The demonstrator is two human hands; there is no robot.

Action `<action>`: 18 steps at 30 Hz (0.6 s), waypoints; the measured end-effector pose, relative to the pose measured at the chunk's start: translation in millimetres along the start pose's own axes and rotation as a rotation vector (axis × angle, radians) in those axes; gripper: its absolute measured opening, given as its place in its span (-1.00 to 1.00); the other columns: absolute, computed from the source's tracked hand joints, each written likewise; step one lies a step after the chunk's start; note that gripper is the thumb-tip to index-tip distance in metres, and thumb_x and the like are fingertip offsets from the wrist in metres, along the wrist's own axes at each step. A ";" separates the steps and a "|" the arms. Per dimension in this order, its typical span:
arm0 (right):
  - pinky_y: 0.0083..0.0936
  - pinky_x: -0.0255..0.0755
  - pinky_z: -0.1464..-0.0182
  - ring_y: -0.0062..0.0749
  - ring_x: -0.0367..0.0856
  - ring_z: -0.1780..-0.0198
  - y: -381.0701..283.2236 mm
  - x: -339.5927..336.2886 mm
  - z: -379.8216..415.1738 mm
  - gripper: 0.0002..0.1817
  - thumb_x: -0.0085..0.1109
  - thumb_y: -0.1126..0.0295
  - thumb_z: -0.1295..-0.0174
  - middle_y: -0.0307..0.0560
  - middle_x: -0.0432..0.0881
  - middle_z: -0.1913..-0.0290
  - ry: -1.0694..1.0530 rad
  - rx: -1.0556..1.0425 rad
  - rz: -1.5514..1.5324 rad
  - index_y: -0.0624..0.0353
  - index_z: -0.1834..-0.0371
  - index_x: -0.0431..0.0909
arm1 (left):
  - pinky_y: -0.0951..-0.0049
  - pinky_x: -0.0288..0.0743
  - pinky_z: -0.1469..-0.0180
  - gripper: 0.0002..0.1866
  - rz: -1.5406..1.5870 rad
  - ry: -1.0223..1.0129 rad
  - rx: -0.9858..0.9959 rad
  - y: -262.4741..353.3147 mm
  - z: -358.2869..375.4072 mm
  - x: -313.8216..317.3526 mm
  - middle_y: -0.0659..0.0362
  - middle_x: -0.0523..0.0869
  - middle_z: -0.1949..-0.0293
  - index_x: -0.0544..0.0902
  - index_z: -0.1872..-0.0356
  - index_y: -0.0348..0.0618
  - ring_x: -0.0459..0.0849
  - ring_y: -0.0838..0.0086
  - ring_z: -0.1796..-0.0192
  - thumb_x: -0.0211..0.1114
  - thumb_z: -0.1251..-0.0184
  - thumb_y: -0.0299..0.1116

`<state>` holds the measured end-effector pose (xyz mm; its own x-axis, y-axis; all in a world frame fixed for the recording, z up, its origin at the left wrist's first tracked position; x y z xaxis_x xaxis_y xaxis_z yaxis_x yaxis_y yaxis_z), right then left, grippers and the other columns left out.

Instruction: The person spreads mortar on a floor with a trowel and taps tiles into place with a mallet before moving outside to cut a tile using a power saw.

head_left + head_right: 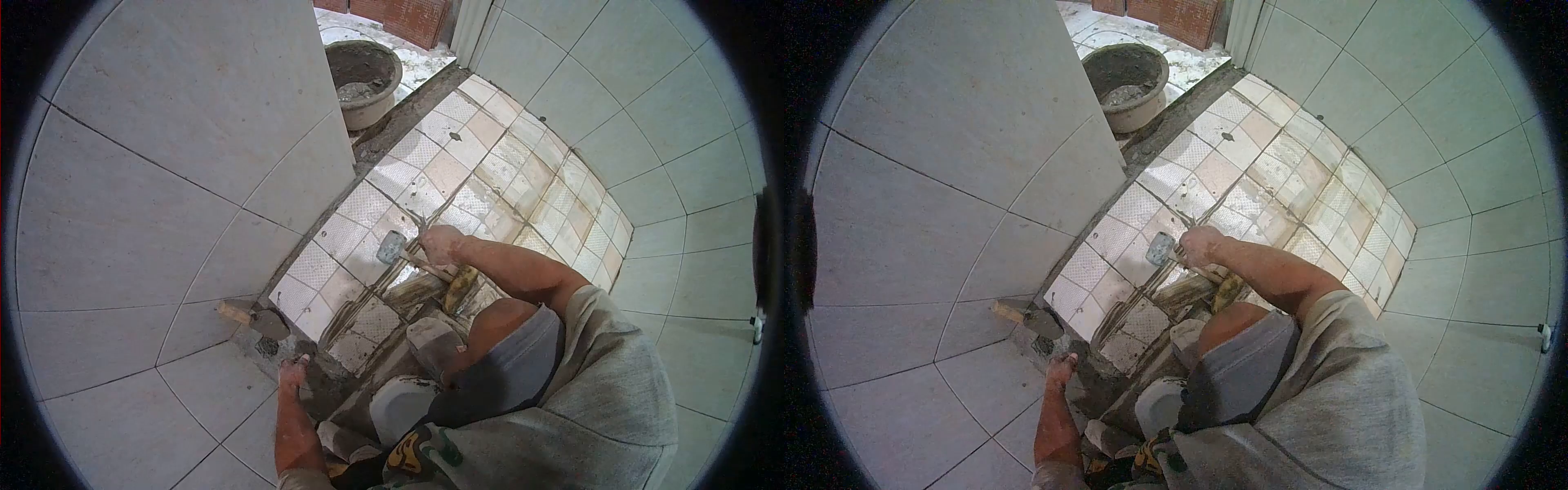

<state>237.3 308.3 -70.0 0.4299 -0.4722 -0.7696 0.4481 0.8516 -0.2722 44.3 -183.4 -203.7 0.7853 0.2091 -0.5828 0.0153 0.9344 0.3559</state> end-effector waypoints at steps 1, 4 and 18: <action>-0.18 0.56 0.09 0.04 0.66 0.15 -0.4 0.0 -0.1 -0.63 0.25 0.16 0.06 0.20 0.68 0.24 -0.012 0.006 0.005 0.25 0.31 0.67 | 0.16 0.49 -0.03 -0.52 0.020 0.015 0.005 -4.1 -3.7 1.4 -0.17 0.71 0.19 0.66 0.06 -0.28 0.67 0.00 0.05 0.22 -0.18 -0.06; -0.19 0.56 0.09 0.03 0.67 0.14 5.8 10.5 -9.4 -0.67 0.23 0.26 0.11 0.20 0.68 0.24 0.013 0.000 0.025 0.25 0.31 0.68 | 0.17 0.46 -0.12 -0.49 -0.084 0.003 0.057 10.8 5.1 -4.7 -0.21 0.68 0.10 0.65 0.01 -0.27 0.63 -0.04 -0.05 0.22 -0.18 -0.04; -0.19 0.56 0.06 0.02 0.66 0.14 -5.6 -5.3 -0.7 -0.59 0.19 0.12 0.02 0.20 0.68 0.24 -0.041 -0.004 0.060 0.28 0.31 0.68 | 0.33 0.53 0.13 -0.56 -0.015 0.009 -0.053 -18.3 -12.7 6.4 0.01 0.74 0.27 0.64 0.02 -0.31 0.69 0.35 0.27 0.26 -0.27 -0.12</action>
Point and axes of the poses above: each hand's wrist, its own z-axis away from the middle knuckle, its own x-axis out of the palm, y = z × x, the point moved 4 cm from there along -z, towards the middle knuckle
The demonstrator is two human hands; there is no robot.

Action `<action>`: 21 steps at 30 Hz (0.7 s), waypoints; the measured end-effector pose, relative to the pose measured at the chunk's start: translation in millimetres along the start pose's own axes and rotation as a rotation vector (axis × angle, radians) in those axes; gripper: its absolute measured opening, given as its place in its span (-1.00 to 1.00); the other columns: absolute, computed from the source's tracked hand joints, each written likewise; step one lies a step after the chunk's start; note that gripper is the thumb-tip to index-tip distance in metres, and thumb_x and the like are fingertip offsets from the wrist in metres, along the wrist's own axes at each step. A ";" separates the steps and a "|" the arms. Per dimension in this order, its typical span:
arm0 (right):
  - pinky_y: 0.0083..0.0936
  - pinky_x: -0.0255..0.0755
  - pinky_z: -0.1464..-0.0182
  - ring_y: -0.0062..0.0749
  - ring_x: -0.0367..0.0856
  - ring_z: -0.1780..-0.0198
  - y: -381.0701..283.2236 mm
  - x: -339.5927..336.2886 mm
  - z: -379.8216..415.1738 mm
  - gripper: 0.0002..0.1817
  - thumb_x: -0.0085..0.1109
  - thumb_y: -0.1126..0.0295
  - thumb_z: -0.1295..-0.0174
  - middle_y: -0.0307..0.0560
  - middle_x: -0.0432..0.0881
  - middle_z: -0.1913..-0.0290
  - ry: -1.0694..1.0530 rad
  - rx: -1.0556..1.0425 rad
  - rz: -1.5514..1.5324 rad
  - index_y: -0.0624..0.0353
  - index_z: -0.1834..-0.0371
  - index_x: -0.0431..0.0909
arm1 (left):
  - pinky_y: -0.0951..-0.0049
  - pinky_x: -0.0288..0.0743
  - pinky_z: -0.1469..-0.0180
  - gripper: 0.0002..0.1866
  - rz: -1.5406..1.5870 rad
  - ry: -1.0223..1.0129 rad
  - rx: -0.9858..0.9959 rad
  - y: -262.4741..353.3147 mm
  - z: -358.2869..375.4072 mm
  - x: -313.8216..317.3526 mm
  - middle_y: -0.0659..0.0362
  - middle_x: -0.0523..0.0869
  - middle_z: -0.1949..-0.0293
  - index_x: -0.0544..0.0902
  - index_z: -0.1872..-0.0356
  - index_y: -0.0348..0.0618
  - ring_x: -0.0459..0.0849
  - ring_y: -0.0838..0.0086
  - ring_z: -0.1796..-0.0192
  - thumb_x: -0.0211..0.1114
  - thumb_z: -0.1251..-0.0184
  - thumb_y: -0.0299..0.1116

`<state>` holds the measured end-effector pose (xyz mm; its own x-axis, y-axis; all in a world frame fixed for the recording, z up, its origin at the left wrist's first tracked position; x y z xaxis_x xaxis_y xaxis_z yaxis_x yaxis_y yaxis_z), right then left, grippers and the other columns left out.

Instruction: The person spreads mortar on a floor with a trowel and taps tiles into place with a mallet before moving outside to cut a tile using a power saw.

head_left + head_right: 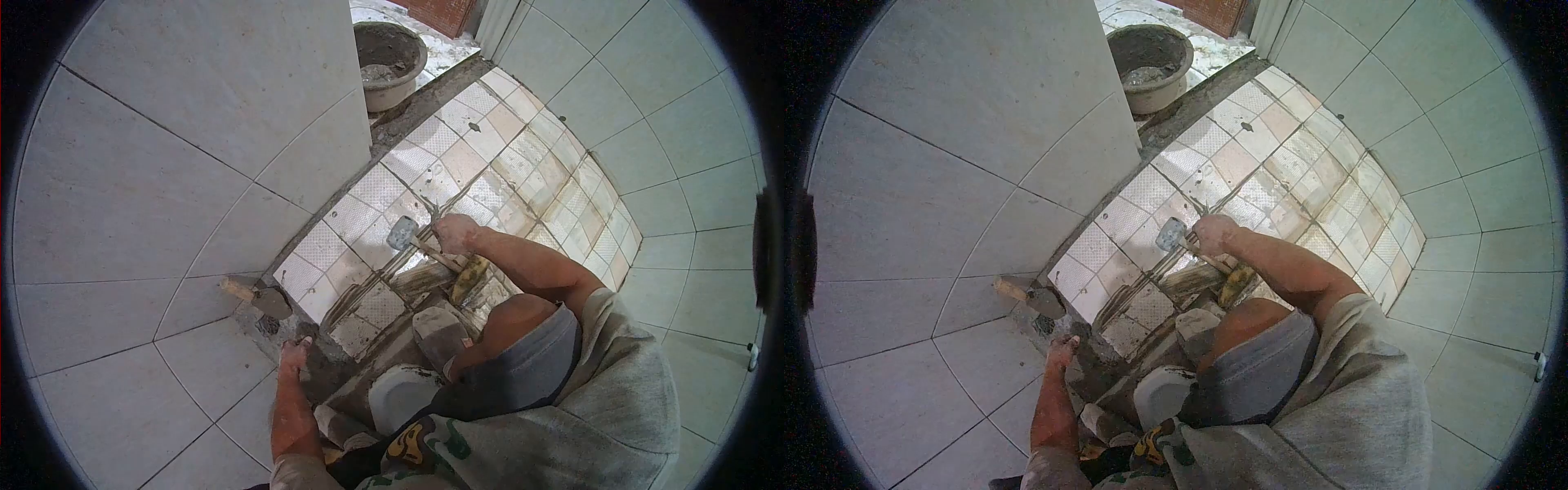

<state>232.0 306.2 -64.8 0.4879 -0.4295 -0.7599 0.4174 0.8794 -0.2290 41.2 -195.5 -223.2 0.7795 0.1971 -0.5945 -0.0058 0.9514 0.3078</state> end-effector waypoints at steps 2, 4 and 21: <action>-0.19 0.56 0.06 0.03 0.66 0.14 3.9 4.6 -3.5 -0.59 0.19 0.10 0.00 0.19 0.68 0.23 -0.008 0.015 -0.020 0.28 0.31 0.68 | 0.36 0.54 0.11 -0.56 -0.042 0.002 -0.029 37.3 30.4 -14.2 0.01 0.74 0.23 0.64 0.01 -0.31 0.69 0.35 0.26 0.26 -0.27 -0.13; -0.18 0.56 0.06 0.03 0.65 0.14 8.9 12.7 -9.4 -0.58 0.19 0.10 0.00 0.19 0.68 0.23 0.015 0.004 -0.018 0.28 0.31 0.68 | 0.35 0.53 0.09 -0.55 0.047 -0.067 -0.042 66.4 54.3 -22.2 0.02 0.74 0.22 0.63 -0.02 -0.30 0.70 0.35 0.23 0.26 -0.27 -0.14; -0.16 0.55 0.03 0.08 0.65 0.11 2.3 -0.8 2.1 -0.44 0.18 -0.08 -0.04 0.22 0.66 0.21 0.017 0.018 -0.034 0.28 0.24 0.64 | 0.21 0.41 -0.08 -0.51 -0.032 0.018 0.070 31.9 23.2 -12.7 -0.08 0.65 0.11 0.65 0.03 -0.25 0.58 0.13 0.01 0.21 -0.22 -0.02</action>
Point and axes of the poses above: each hand's wrist, its own z-axis away from the middle knuckle, its own x-axis out of the palm, y = z × x, the point moved 4 cm from there along -z, towards the middle knuckle
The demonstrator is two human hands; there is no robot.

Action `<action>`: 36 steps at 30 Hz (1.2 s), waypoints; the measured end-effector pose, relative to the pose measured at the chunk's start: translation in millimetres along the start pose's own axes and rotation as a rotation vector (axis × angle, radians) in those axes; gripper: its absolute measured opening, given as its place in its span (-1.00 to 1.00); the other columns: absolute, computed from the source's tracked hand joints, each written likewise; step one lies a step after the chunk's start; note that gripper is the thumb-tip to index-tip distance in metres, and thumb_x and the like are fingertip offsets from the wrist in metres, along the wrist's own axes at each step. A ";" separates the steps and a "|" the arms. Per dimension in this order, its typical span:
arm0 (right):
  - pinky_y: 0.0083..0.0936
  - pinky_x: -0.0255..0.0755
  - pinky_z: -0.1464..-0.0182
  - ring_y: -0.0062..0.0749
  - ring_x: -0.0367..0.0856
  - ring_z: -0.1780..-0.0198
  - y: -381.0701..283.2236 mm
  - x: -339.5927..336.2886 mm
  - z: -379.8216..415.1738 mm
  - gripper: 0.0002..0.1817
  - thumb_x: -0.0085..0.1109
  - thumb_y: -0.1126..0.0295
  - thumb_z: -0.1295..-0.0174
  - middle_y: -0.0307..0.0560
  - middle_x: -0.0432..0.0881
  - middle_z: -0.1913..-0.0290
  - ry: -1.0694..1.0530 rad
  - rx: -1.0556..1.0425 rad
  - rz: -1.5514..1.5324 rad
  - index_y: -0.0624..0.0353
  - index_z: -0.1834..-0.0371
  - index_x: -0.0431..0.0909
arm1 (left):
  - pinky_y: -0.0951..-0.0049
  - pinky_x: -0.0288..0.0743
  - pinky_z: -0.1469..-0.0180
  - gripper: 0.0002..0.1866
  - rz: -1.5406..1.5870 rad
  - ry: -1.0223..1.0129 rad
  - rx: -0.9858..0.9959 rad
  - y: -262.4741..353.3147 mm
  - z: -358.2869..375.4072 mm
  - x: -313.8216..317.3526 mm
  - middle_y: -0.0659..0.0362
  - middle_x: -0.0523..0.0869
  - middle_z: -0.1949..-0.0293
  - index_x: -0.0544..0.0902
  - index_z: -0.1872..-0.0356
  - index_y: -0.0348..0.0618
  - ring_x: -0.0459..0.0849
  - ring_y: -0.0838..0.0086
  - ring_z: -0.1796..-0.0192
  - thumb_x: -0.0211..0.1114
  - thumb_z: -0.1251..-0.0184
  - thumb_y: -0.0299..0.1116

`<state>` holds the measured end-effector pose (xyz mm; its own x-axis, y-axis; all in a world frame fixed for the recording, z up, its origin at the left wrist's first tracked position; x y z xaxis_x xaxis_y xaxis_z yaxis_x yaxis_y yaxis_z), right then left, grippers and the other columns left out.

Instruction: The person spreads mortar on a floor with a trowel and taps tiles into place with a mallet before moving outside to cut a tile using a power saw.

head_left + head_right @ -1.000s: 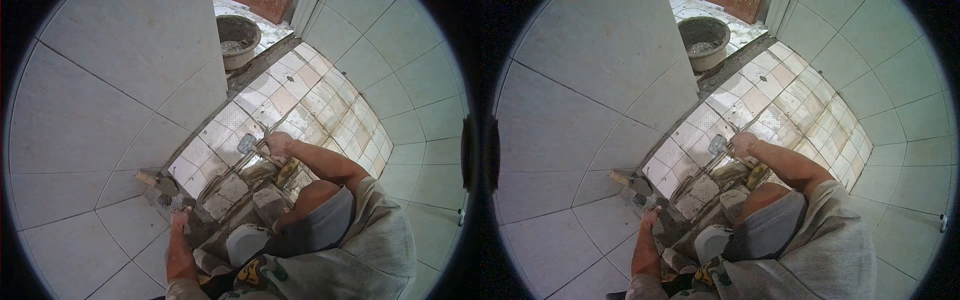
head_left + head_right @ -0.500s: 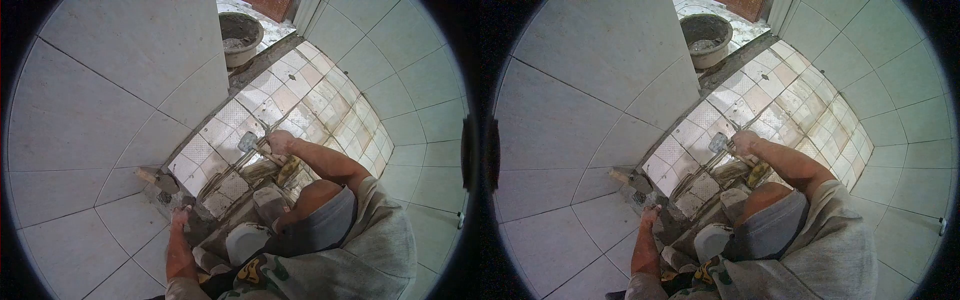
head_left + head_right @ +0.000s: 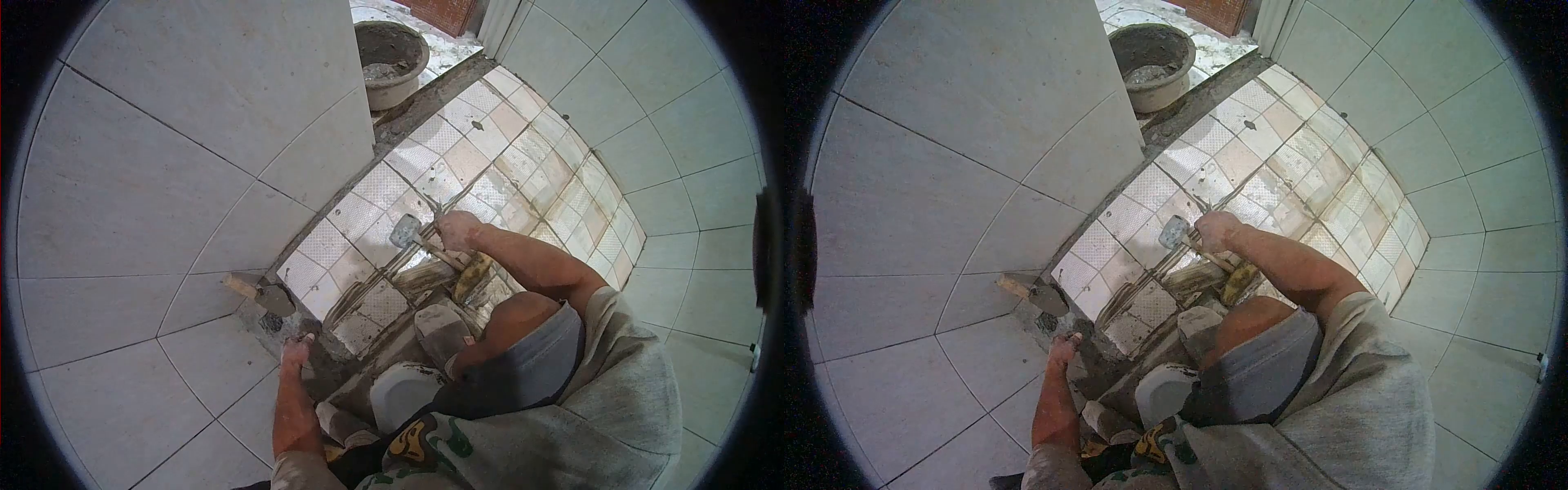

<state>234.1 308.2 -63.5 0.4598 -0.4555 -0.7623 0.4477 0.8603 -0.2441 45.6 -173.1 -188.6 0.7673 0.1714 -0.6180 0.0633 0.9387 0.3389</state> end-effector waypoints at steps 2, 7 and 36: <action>-0.17 0.56 0.04 0.07 0.65 0.12 2.0 3.1 -2.7 -0.47 0.21 -0.05 -0.01 0.23 0.66 0.21 -0.004 -0.009 -0.009 0.27 0.25 0.65 | 0.13 0.33 -0.27 -0.46 -0.084 -0.076 -0.041 8.7 6.8 -3.5 -0.20 0.57 -0.12 0.62 -0.06 -0.19 0.49 -0.05 -0.23 0.16 -0.24 0.03; -0.17 0.57 0.06 0.06 0.66 0.14 7.6 11.8 -10.9 -0.55 0.25 0.06 0.05 0.22 0.67 0.23 0.006 0.017 0.007 0.24 0.27 0.66 | 0.13 0.34 -0.25 -0.50 -0.144 -0.078 -0.120 4.4 3.1 -2.0 -0.17 0.62 -0.06 0.67 0.04 -0.22 0.52 -0.03 -0.18 0.18 -0.24 0.01; -0.17 0.56 0.05 0.05 0.66 0.14 -0.1 -2.5 0.1 -0.54 0.22 0.03 0.02 0.23 0.67 0.23 0.001 0.035 -0.029 0.26 0.30 0.67 | 0.15 0.47 0.04 -0.54 -0.006 -0.001 0.028 5.3 5.5 3.7 -0.08 0.73 0.31 0.70 0.20 -0.26 0.70 0.10 0.13 0.22 -0.19 0.00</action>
Point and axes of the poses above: each hand's wrist, its own z-axis away from the middle knuckle, its own x-axis out of the palm, y = z × x, the point moved 4 cm from there along -z, towards the middle knuckle
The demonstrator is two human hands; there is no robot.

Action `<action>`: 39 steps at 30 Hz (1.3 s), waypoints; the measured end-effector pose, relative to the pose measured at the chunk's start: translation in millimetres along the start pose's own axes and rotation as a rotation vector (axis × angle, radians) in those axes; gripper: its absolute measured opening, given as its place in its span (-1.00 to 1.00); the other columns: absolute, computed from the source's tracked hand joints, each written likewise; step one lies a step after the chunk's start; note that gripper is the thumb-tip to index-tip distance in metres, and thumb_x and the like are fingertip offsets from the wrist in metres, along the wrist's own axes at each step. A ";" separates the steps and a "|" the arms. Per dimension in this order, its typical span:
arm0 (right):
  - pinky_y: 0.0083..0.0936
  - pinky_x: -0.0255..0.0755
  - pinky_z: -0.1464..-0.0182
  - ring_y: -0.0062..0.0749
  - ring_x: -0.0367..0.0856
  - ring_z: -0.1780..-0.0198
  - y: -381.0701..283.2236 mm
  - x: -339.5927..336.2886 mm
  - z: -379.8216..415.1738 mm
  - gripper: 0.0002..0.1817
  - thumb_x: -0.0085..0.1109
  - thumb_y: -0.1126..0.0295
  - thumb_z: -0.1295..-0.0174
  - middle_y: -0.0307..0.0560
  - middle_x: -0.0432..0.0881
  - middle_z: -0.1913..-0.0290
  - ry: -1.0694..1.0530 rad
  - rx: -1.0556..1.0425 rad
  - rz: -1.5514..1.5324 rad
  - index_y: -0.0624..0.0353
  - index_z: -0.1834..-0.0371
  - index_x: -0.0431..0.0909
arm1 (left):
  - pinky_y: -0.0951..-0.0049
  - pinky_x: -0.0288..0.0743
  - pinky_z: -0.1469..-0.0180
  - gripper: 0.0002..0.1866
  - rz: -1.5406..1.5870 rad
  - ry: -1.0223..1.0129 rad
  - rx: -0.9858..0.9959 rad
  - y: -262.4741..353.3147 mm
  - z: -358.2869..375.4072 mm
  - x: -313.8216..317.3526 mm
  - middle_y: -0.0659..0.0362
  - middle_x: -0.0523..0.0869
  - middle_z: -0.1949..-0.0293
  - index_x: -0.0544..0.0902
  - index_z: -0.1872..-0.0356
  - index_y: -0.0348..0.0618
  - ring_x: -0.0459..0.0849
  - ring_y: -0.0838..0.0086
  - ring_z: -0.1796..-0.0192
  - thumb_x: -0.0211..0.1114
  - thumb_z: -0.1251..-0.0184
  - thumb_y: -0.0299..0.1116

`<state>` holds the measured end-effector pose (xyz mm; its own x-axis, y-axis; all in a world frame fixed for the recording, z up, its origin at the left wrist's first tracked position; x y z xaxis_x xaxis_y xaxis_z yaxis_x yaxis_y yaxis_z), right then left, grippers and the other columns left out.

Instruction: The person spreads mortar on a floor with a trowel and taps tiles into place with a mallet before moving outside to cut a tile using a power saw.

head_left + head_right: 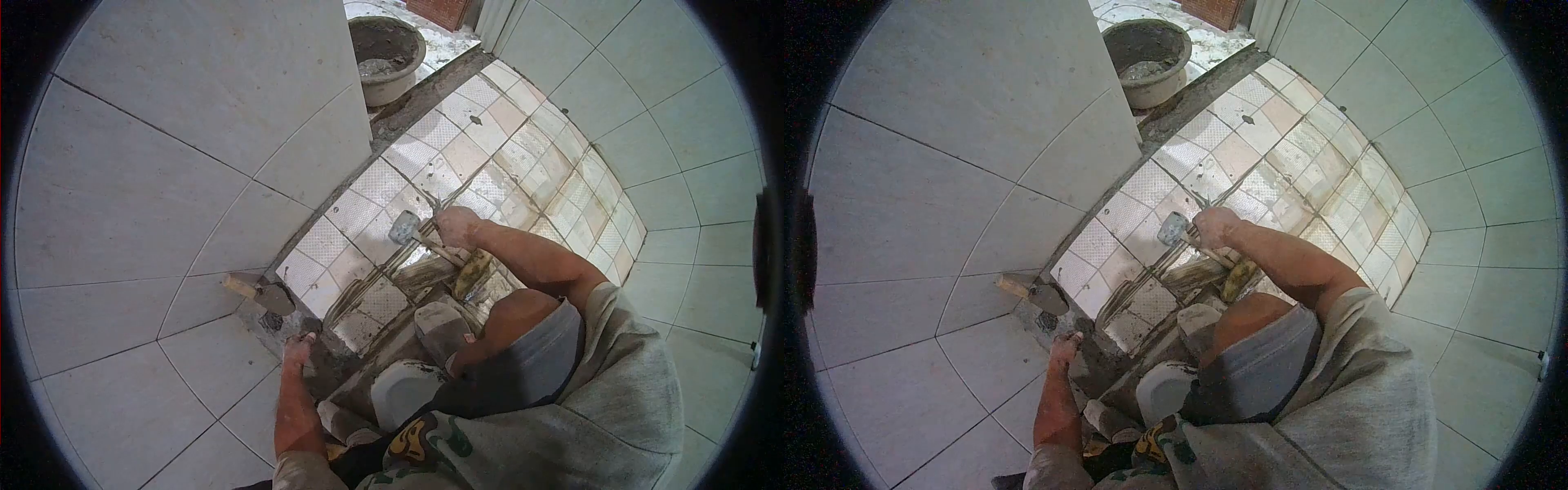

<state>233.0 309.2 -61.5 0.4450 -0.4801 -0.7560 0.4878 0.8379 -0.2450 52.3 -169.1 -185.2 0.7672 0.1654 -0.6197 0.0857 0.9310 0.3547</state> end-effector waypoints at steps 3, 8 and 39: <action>-0.17 0.56 0.06 0.05 0.66 0.15 0.2 -0.3 -0.4 -0.54 0.22 0.02 0.02 0.22 0.67 0.24 0.012 -0.024 0.019 0.26 0.32 0.67 | 0.16 0.47 0.05 -0.55 0.008 0.015 -0.039 33.5 24.7 -15.3 -0.08 0.73 0.33 0.70 0.24 -0.28 0.70 0.11 0.14 0.23 -0.18 -0.02; -0.17 0.57 0.08 0.04 0.67 0.17 3.4 2.6 -1.4 -0.55 0.20 0.03 0.01 0.20 0.68 0.29 0.058 -0.077 0.002 0.27 0.34 0.67 | 0.16 0.47 -0.02 -0.53 0.085 -0.066 -0.092 -18.2 -10.1 7.2 -0.17 0.72 0.22 0.69 0.18 -0.30 0.68 0.03 0.03 0.23 -0.19 -0.02; -0.18 0.57 0.08 0.02 0.67 0.14 0.9 -1.4 -0.6 -0.65 0.23 0.23 0.11 0.18 0.68 0.24 0.017 -0.023 0.015 0.22 0.28 0.67 | 0.16 0.40 -0.18 -0.51 -0.047 -0.032 -0.064 27.3 16.9 -11.7 -0.17 0.65 -0.01 0.66 0.01 -0.22 0.57 -0.02 -0.14 0.21 -0.21 -0.02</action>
<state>232.4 310.8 -61.1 0.4391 -0.4628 -0.7701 0.4635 0.8510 -0.2471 56.4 -151.1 -156.4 0.7836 0.1113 -0.6112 0.0821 0.9566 0.2795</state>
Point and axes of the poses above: each hand's wrist, its own z-axis away from the middle knuckle, its own x-axis out of the palm, y = z × x, the point moved 4 cm from there along -z, towards the middle knuckle
